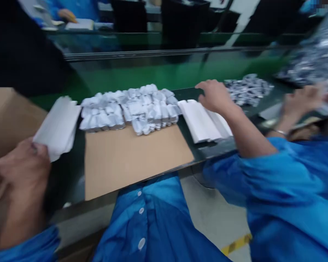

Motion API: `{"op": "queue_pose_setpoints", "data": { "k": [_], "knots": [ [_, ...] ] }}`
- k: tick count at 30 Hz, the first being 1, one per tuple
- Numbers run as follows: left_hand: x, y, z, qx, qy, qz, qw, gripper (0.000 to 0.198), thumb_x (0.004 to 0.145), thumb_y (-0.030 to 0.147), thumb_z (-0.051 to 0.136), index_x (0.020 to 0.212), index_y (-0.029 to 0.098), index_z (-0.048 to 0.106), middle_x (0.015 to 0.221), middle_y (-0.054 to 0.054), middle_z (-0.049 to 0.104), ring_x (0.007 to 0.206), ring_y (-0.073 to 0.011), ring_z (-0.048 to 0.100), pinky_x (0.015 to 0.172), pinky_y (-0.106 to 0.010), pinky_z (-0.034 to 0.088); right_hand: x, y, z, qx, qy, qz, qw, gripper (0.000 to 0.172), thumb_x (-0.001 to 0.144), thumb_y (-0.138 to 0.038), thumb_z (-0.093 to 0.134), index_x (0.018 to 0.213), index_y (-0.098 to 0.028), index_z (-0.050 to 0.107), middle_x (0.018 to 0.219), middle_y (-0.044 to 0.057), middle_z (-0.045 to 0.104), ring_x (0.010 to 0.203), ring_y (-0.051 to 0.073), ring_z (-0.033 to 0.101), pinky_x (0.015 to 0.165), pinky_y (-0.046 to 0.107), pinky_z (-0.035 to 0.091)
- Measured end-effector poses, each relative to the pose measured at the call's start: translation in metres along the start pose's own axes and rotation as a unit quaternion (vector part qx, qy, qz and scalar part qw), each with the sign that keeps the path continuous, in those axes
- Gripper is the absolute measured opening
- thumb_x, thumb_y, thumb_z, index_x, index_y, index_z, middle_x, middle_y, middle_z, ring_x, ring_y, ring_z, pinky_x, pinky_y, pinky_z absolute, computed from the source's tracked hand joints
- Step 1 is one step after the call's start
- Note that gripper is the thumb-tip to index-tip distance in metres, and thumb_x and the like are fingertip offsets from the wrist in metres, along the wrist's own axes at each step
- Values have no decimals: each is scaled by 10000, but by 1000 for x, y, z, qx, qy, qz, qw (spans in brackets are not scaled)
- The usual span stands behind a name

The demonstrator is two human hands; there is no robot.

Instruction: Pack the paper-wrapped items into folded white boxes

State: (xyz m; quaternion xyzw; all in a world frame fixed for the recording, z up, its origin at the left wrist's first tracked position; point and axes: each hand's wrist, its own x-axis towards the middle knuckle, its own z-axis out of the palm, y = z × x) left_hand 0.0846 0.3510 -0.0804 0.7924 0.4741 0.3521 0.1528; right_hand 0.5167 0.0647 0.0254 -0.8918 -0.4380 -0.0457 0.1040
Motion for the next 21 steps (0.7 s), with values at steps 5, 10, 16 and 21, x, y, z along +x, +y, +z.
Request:
{"op": "queue_pose_setpoints", "data": {
  "k": [5,10,16,21],
  "knots": [
    [-22,21,-2,170,85,6,982,415,951,442,484,1122,141,712,971,-144,748,927,-299,694,822,-428,476,-77,-130,43,409,-70,-170,894,418,907,-226,601,1323,-191,594,1102,87,714,921,173,682,866,361,557],
    [-43,22,8,138,86,113,980,258,948,323,524,938,186,742,964,-128,767,897,-251,702,792,-358,484,-108,-246,118,612,-272,-95,736,603,886,-329,679,1433,-194,464,1250,111,639,931,149,652,864,349,557],
    [-63,17,5,129,135,163,969,113,899,272,648,833,204,710,957,-96,767,858,-221,685,757,-337,472,-99,-272,139,702,-285,-20,652,740,855,-460,717,1465,-186,401,1307,144,592,991,164,640,927,366,526],
    [-124,65,8,30,63,334,940,262,834,305,748,1077,233,681,1079,-80,746,946,-217,694,771,-322,511,-100,-260,124,703,-167,25,691,472,891,-467,638,1231,-145,578,1136,117,672,972,206,644,848,341,548]
  ]
}}
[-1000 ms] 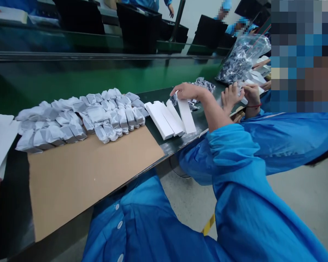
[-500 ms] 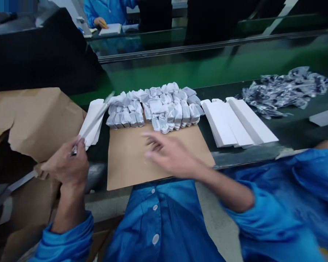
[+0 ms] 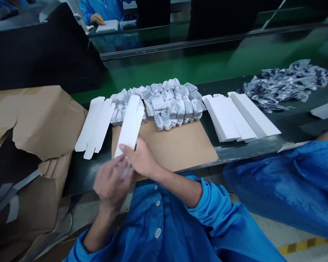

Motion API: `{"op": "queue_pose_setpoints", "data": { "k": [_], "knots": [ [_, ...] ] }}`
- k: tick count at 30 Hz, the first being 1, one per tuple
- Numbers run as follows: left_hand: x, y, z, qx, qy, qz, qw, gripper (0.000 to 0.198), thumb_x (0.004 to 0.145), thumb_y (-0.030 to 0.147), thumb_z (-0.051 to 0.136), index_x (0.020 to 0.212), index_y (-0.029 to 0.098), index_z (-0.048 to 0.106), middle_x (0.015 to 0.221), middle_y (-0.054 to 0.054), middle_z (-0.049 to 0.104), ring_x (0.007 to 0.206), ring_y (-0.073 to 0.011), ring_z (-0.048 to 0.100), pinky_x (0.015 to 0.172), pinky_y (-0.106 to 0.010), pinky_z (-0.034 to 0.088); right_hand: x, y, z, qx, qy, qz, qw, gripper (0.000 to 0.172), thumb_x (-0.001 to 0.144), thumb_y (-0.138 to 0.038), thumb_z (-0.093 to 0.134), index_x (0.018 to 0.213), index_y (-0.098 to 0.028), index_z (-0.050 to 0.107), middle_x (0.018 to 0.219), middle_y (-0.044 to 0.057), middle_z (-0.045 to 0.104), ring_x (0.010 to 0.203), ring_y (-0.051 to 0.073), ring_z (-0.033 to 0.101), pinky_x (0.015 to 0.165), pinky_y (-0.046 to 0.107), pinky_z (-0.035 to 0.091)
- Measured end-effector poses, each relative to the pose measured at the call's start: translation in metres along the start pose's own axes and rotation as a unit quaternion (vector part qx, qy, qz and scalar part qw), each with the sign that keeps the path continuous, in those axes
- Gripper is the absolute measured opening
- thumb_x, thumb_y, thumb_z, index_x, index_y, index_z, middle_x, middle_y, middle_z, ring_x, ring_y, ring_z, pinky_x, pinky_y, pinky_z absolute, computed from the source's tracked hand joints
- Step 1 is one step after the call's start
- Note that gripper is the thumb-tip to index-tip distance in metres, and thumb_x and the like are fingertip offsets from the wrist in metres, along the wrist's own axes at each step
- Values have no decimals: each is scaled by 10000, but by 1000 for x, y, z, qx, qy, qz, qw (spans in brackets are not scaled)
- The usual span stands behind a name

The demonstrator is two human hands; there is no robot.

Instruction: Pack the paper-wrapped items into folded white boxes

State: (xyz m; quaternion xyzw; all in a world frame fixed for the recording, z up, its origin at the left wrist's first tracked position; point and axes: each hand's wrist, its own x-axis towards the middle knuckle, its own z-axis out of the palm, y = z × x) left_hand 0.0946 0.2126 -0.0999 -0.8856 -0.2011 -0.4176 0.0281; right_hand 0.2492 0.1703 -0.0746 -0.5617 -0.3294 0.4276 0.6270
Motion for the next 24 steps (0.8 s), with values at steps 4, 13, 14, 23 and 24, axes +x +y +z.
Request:
{"op": "queue_pose_setpoints", "data": {
  "k": [4,13,14,23,24],
  "knots": [
    [9,16,-22,-201,44,-142,968,759,804,547,730,1467,306,451,1486,-110,514,1329,-304,530,1028,-445,492,-1,-30,-58,-181,-150,11,972,254,849,-344,673,991,-136,642,970,57,701,815,178,632,671,267,517],
    [33,-22,1,-358,-117,-463,802,325,783,476,759,920,181,749,691,1,668,601,-114,563,539,-210,463,-41,-42,-73,-642,-129,-193,731,744,873,-465,703,1443,-61,445,1199,210,660,1006,329,636,814,436,521],
    [31,-22,3,-389,-124,-464,786,334,783,474,756,939,179,745,725,-9,686,622,-115,576,553,-208,471,-46,-36,-70,-663,-106,-244,700,763,877,-455,701,1452,-35,426,1210,230,650,1022,341,626,833,458,517],
    [49,-35,-24,-444,-348,-325,759,259,757,381,766,929,188,751,788,-58,735,654,-160,677,525,-208,526,-44,-20,-85,-586,-157,-400,687,570,937,-414,594,1320,2,518,1240,223,668,1100,297,639,932,439,524],
    [49,-36,-24,-448,-346,-328,757,267,743,379,781,928,189,754,781,-58,735,645,-161,678,517,-209,526,-44,-20,-84,-575,-156,-398,698,570,930,-426,603,1308,-7,525,1231,221,672,1100,293,642,931,437,528]
  ]
}}
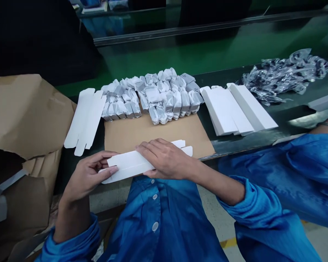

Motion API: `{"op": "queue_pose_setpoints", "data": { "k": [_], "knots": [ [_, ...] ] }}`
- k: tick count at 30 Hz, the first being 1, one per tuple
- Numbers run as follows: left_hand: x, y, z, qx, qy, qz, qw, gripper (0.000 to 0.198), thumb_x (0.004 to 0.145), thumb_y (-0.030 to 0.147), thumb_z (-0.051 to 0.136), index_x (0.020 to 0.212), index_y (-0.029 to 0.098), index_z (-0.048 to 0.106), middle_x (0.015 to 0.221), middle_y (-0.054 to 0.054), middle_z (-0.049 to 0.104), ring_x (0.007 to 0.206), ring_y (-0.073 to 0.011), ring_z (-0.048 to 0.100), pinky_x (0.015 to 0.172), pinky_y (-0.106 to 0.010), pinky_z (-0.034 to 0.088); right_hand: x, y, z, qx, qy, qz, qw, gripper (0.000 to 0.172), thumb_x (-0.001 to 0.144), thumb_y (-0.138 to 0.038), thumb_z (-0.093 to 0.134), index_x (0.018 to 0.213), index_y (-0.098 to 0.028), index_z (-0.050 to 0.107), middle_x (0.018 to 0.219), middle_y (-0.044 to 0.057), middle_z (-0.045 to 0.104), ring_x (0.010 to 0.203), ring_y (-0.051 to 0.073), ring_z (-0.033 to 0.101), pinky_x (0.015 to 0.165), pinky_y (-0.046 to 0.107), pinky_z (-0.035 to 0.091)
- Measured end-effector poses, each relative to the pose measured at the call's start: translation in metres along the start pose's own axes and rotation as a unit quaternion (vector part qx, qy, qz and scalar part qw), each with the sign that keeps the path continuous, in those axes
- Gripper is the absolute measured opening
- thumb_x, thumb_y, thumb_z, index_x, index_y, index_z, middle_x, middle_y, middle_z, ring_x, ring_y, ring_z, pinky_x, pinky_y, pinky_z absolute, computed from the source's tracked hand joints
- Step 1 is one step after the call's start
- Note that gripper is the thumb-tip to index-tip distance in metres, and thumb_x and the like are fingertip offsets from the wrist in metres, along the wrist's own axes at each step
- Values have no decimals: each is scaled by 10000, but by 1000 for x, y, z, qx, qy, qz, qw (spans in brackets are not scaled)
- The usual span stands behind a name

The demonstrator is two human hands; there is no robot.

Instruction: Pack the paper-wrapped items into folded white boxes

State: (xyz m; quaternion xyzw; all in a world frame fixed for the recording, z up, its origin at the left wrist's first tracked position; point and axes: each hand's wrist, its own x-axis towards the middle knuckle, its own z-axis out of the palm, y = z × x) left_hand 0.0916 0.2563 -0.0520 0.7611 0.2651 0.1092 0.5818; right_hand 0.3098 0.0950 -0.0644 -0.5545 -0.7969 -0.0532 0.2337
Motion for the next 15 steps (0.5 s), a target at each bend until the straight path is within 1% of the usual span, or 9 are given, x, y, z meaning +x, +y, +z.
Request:
{"op": "queue_pose_setpoints", "data": {
  "k": [4,6,8,11,13,15],
  "knots": [
    [3,-15,5,-64,0,-14,998,289,724,411,801,898,185,756,645,-36,694,523,-142,627,443,-209,494,-1,-2,-2,43,8,2,999,583,900,-408,643,1306,-9,517,1231,221,664,1116,282,632,940,421,527],
    [4,-23,8,-107,-7,-35,994,329,731,461,788,907,186,751,593,-23,668,468,-142,601,416,-229,493,-2,-3,-4,22,5,2,1000,575,911,-388,628,1331,-14,507,1255,231,644,1133,298,614,940,445,514],
    [5,-27,11,-126,-6,-52,991,373,733,501,775,923,182,743,576,-17,653,444,-148,591,402,-248,502,-4,-3,-6,-31,-7,6,999,571,937,-391,594,1364,-25,496,1241,237,640,1107,320,610,913,479,508],
    [8,-25,15,-88,3,-45,995,343,738,451,772,935,173,737,656,-32,692,535,-157,643,465,-246,542,-6,-5,-7,-100,-27,3,995,549,969,-393,538,1351,1,513,1143,230,673,994,312,633,840,459,530],
    [10,-20,18,-40,2,-28,999,262,746,363,760,935,182,740,754,-37,730,634,-153,679,534,-222,554,-7,-8,-6,-129,-31,-4,991,515,979,-376,511,1298,27,547,1105,228,687,944,301,648,810,432,548],
    [13,-17,21,14,15,-6,1000,182,750,286,729,908,197,746,810,-24,747,686,-139,686,580,-202,548,-7,-12,-4,-162,-33,-7,986,474,991,-348,483,1260,33,571,1093,232,693,927,298,660,798,423,559]
  ]
}}
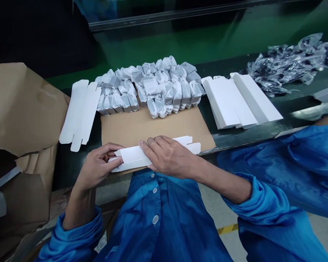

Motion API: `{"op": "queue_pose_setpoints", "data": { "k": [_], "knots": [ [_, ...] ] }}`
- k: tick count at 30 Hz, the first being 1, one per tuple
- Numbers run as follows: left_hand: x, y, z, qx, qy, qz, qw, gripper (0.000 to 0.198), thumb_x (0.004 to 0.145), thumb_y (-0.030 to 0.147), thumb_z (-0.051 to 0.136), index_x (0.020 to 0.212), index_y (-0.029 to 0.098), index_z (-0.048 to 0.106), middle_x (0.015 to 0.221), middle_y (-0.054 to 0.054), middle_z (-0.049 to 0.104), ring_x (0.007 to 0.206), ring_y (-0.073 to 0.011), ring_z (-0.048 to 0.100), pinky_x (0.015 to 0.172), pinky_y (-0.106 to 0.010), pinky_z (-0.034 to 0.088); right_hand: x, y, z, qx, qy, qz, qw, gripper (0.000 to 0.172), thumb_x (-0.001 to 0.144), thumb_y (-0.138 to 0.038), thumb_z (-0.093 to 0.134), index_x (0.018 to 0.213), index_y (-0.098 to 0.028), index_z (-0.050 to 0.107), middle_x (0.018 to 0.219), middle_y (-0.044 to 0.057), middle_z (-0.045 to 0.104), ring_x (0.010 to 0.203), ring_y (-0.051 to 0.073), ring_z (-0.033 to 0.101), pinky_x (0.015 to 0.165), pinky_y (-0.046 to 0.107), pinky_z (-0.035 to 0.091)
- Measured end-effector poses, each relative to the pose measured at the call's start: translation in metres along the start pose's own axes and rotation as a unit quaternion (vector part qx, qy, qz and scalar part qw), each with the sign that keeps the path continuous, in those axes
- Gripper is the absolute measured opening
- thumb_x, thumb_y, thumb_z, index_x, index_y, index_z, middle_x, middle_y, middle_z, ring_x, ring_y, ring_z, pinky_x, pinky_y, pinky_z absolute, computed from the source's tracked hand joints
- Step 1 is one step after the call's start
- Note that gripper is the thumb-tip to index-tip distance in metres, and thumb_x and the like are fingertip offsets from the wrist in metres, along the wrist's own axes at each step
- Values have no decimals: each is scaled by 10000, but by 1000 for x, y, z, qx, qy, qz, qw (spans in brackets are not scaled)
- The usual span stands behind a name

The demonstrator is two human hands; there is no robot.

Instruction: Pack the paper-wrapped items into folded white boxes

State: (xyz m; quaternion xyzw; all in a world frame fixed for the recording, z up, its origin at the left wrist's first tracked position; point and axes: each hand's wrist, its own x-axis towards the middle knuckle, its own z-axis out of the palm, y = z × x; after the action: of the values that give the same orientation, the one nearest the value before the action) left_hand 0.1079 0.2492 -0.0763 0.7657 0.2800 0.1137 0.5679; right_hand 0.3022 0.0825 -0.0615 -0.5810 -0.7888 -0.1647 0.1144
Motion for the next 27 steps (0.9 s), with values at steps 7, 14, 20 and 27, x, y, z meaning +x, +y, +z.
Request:
{"op": "queue_pose_setpoints", "data": {
  "k": [7,14,20,27],
  "knots": [
    [4,2,-6,27,109,14,994,152,743,241,692,886,198,720,834,-24,749,648,-148,673,522,-224,529,1,-1,2,-30,0,33,999,314,993,-138,388,1201,-69,614,998,171,732,889,263,691,762,390,575],
    [-15,11,56,-90,253,183,946,834,849,664,592,1497,239,283,1394,-177,568,1162,-291,659,934,-439,575,16,-24,19,-14,86,245,966,451,988,-313,473,1373,-83,516,1104,220,710,910,311,680,721,424,560],
    [1,11,60,47,303,93,947,680,778,446,746,1363,227,478,1367,-102,559,1217,-275,588,1015,-384,494,23,-35,3,349,50,242,904,625,950,-508,574,1453,-155,456,1196,136,669,1010,233,654,827,363,571],
    [-5,16,48,95,181,177,963,410,805,262,686,1189,252,542,1117,-26,651,1018,-179,652,861,-281,535,28,-1,-1,524,85,222,818,283,932,-311,648,1161,-162,720,913,42,650,794,144,590,719,268,492]
  ]
}}
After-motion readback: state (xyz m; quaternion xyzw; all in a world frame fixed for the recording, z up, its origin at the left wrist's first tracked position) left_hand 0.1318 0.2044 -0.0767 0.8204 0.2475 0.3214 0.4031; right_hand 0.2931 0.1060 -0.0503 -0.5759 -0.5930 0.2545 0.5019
